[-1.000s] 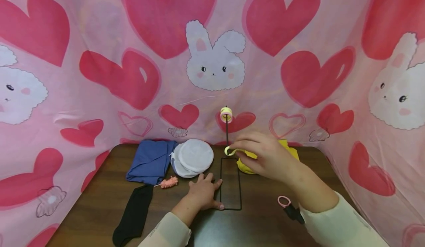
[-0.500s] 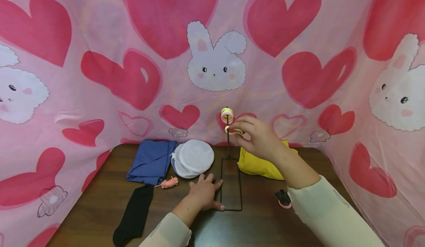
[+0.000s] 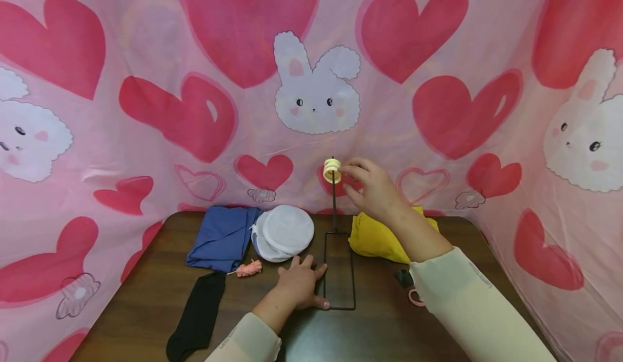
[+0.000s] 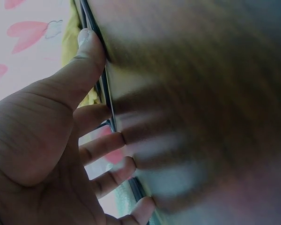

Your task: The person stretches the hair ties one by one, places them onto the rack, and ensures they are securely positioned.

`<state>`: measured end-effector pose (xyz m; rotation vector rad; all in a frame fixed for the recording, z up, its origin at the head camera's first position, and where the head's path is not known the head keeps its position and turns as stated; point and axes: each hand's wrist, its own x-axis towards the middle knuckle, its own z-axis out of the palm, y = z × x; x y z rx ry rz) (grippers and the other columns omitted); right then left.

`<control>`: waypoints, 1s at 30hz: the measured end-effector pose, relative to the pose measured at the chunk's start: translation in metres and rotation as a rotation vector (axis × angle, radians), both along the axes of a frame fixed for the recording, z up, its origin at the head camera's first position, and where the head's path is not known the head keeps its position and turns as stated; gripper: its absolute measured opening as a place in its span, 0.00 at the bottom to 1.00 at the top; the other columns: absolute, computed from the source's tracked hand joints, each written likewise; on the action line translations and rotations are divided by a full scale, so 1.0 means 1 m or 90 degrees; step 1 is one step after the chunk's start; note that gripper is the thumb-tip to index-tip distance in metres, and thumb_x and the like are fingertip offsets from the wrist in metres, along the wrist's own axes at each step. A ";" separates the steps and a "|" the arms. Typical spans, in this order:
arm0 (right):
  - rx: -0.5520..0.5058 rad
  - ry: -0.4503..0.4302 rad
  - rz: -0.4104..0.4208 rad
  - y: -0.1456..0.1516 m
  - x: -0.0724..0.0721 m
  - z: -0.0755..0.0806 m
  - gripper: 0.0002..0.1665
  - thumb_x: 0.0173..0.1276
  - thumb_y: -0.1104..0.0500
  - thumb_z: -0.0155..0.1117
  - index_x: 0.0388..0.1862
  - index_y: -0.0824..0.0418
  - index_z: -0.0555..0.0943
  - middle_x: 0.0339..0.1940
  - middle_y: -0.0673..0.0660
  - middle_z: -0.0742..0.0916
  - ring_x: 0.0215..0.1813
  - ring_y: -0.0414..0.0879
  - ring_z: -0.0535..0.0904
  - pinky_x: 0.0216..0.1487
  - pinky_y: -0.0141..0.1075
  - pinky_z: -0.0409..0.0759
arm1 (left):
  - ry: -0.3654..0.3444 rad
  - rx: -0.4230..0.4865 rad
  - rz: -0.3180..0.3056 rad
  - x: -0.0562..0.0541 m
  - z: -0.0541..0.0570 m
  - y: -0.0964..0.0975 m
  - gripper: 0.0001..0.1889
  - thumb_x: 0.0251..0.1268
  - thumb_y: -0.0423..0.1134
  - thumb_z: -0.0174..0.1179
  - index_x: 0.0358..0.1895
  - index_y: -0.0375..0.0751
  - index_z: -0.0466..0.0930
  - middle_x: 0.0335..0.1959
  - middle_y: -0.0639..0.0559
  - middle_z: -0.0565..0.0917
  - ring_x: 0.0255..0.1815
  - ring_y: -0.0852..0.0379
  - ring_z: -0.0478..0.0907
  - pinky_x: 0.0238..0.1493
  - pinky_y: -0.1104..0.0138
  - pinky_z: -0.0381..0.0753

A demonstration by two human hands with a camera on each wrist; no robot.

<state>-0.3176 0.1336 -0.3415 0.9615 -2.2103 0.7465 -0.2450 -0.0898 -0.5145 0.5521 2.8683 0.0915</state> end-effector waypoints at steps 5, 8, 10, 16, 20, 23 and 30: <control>-0.005 -0.040 -0.015 0.010 0.009 -0.008 0.19 0.64 0.65 0.75 0.55 0.62 0.87 0.53 0.58 0.84 0.49 0.53 0.83 0.51 0.47 0.85 | -0.001 0.000 0.001 0.000 0.001 -0.001 0.52 0.42 0.76 0.72 0.76 0.64 0.73 0.65 0.49 0.72 0.62 0.43 0.67 0.50 0.38 0.74; -0.009 -0.047 -0.009 0.016 0.016 -0.012 0.19 0.64 0.65 0.76 0.55 0.61 0.87 0.53 0.57 0.85 0.46 0.50 0.84 0.48 0.46 0.86 | -0.002 0.000 0.003 0.001 0.002 -0.001 0.52 0.42 0.76 0.72 0.76 0.64 0.73 0.65 0.49 0.72 0.62 0.43 0.67 0.50 0.38 0.74; -0.007 -0.045 -0.001 0.022 0.022 -0.017 0.20 0.63 0.65 0.76 0.55 0.60 0.87 0.52 0.56 0.86 0.44 0.49 0.85 0.46 0.45 0.86 | -0.002 0.000 0.004 0.001 0.003 -0.001 0.51 0.42 0.76 0.72 0.76 0.64 0.73 0.65 0.49 0.72 0.61 0.43 0.67 0.50 0.39 0.74; -0.006 -0.031 0.019 0.045 0.039 -0.032 0.22 0.60 0.65 0.78 0.54 0.58 0.87 0.51 0.54 0.88 0.41 0.46 0.85 0.44 0.44 0.86 | 0.001 0.002 0.000 0.001 0.003 0.000 0.51 0.43 0.76 0.72 0.76 0.63 0.73 0.65 0.49 0.72 0.61 0.42 0.67 0.49 0.39 0.74; 0.005 -0.019 0.013 0.059 0.051 -0.043 0.23 0.57 0.64 0.80 0.53 0.58 0.87 0.50 0.52 0.88 0.42 0.44 0.84 0.45 0.42 0.84 | 0.005 0.003 -0.003 0.002 0.003 -0.001 0.51 0.43 0.76 0.72 0.75 0.63 0.73 0.65 0.49 0.72 0.61 0.43 0.67 0.49 0.39 0.74; 0.013 -0.021 0.010 0.069 0.059 -0.052 0.25 0.55 0.64 0.82 0.54 0.57 0.87 0.50 0.51 0.88 0.42 0.43 0.84 0.45 0.37 0.83 | 0.005 0.001 -0.001 0.003 0.004 -0.001 0.51 0.43 0.76 0.72 0.75 0.63 0.73 0.65 0.49 0.72 0.61 0.43 0.67 0.49 0.39 0.74; 0.023 -0.037 0.028 0.092 0.073 -0.075 0.28 0.50 0.68 0.83 0.52 0.58 0.87 0.47 0.51 0.89 0.41 0.43 0.83 0.50 0.21 0.75 | 0.006 0.001 -0.003 0.003 0.003 0.000 0.51 0.43 0.76 0.72 0.75 0.63 0.73 0.65 0.49 0.72 0.61 0.43 0.67 0.50 0.38 0.74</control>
